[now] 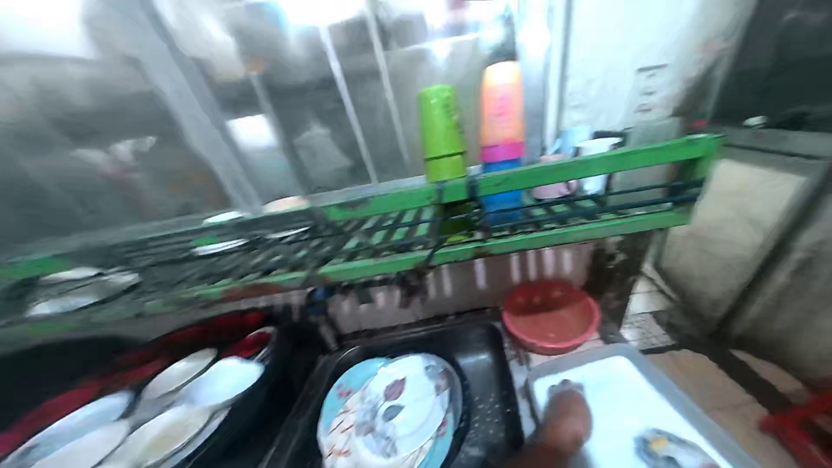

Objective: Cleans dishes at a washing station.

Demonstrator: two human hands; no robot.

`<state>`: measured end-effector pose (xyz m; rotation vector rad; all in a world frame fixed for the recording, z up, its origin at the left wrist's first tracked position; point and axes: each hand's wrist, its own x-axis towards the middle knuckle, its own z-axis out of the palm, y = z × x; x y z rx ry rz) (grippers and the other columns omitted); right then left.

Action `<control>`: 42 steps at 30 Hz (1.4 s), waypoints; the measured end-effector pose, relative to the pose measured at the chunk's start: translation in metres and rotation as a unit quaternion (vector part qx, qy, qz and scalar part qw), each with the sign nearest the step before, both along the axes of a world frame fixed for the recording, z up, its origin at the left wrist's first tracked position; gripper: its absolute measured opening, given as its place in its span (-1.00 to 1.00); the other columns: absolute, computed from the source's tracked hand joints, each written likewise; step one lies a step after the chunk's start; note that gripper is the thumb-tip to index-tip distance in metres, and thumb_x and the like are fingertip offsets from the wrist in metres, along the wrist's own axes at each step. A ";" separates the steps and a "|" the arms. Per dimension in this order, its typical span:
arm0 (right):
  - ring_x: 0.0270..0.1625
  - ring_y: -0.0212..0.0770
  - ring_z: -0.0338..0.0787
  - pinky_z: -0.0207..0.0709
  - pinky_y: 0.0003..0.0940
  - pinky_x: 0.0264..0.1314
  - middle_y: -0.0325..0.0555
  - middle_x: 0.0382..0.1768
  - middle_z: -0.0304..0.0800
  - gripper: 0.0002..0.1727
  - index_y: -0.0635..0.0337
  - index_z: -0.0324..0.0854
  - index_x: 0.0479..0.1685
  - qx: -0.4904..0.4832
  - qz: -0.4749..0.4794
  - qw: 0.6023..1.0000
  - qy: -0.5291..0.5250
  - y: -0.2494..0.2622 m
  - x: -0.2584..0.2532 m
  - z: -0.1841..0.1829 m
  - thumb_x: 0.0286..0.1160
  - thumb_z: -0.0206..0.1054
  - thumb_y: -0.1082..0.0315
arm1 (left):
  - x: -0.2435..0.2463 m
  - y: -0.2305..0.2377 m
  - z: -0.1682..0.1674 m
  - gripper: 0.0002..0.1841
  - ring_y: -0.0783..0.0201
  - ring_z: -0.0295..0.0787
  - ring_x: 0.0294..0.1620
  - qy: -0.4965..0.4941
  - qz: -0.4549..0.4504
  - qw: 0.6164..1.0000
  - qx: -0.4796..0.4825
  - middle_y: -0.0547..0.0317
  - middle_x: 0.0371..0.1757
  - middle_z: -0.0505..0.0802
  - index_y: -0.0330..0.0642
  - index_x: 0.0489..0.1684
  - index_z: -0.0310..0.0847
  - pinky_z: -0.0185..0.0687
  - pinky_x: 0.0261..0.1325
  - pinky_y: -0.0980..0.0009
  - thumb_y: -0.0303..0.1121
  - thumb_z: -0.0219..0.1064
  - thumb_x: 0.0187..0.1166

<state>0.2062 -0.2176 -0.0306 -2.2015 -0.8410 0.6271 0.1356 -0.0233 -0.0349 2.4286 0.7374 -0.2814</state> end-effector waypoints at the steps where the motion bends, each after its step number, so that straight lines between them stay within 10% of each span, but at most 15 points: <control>1: 0.22 0.17 0.78 0.57 0.22 0.35 0.28 0.20 0.77 -0.59 0.35 0.69 0.27 -0.010 0.005 1.000 0.000 -0.002 0.003 -0.003 0.51 0.38 0.32 | 0.001 0.002 -0.003 -0.47 -0.20 0.35 0.69 -0.013 0.007 1.000 0.002 -0.22 0.68 0.48 -0.28 0.68 0.38 0.29 0.70 -0.08 -0.44 0.16 0.68; 7: 0.59 0.07 0.56 0.35 0.16 0.66 0.06 0.47 0.66 -0.55 0.09 0.69 0.39 -0.067 0.022 0.997 -0.002 0.003 0.016 -0.016 0.64 0.29 0.09 | 0.005 0.004 0.000 -0.55 -0.08 0.48 0.64 -0.096 0.026 0.994 0.035 -0.17 0.58 0.61 -0.21 0.54 0.58 0.33 0.71 0.04 -0.40 0.22 0.67; 11: 0.48 0.10 0.64 0.44 0.20 0.55 0.09 0.37 0.72 -0.57 0.10 0.71 0.33 -0.007 -0.016 1.000 0.017 -0.004 0.015 -0.014 0.51 0.39 0.17 | -0.003 -0.003 0.020 -0.57 -0.05 0.74 0.27 -0.140 0.098 0.976 -0.139 -0.28 0.34 0.75 -0.35 0.53 0.53 0.62 0.35 0.01 -0.46 0.25 0.68; 19: 0.43 0.00 0.70 0.48 0.10 0.54 0.07 0.32 0.75 -0.48 0.11 0.64 0.43 0.120 -0.123 0.980 0.100 0.005 -0.003 -0.002 0.52 0.42 0.09 | -0.041 -0.048 0.051 -0.25 0.18 0.82 -0.26 -0.204 0.221 0.790 -0.534 -0.05 -0.13 0.81 -0.21 0.62 0.20 0.79 -0.23 0.18 -0.81 0.09 0.27; 24: 0.36 -0.10 0.74 0.51 -0.10 0.54 0.10 0.26 0.79 -0.36 0.29 0.65 0.37 0.263 -0.122 0.955 0.057 0.038 -0.036 0.022 0.31 0.56 0.11 | -0.069 -0.073 0.091 -0.55 0.43 0.68 -0.38 -0.220 0.188 0.854 -0.432 0.18 -0.26 0.71 -0.31 0.30 0.30 0.67 -0.30 0.45 -0.78 0.10 0.41; 29: 0.48 0.08 0.67 0.43 0.08 0.60 0.19 0.36 0.73 -0.39 0.28 0.61 0.45 0.194 -0.218 0.956 0.031 0.051 -0.006 0.041 0.51 0.43 0.06 | -0.089 -0.076 0.105 -0.02 0.28 0.78 0.07 -0.287 0.133 0.849 -0.424 -0.16 0.40 0.65 -0.26 0.87 -0.16 0.75 0.07 0.31 -0.86 0.13 0.25; 34: 0.29 -0.21 0.76 0.57 -0.26 0.46 0.07 0.19 0.80 -0.31 0.36 0.64 0.33 0.343 -0.117 0.930 0.053 0.069 -0.057 0.034 0.23 0.59 0.10 | -0.094 -0.069 0.101 -0.03 0.34 0.74 -0.35 -0.303 0.188 0.844 -0.401 -0.05 0.12 0.71 -0.22 0.83 -0.10 0.70 -0.36 0.38 -0.87 0.10 0.19; 38: 0.29 0.10 0.77 0.54 0.17 0.44 0.20 0.20 0.80 -0.50 0.26 0.68 0.32 0.229 -0.202 0.951 0.054 0.067 0.011 0.050 0.49 0.48 0.15 | -0.108 -0.080 0.095 0.06 0.19 0.78 0.24 -0.346 0.149 0.809 -0.452 -0.13 0.54 0.57 -0.17 0.89 -0.18 0.79 0.19 0.22 -0.89 0.18 0.18; 42: 0.22 -0.10 0.81 0.65 0.01 0.35 0.00 0.12 0.85 -0.49 0.16 0.74 0.23 0.294 -0.069 0.951 -0.058 0.055 -0.028 0.062 0.32 0.53 0.09 | -0.111 -0.075 0.098 -0.30 0.35 0.82 -0.03 -0.265 0.151 0.816 -0.492 0.10 0.03 0.82 -0.30 0.52 0.23 0.80 0.03 0.31 -0.83 0.14 0.23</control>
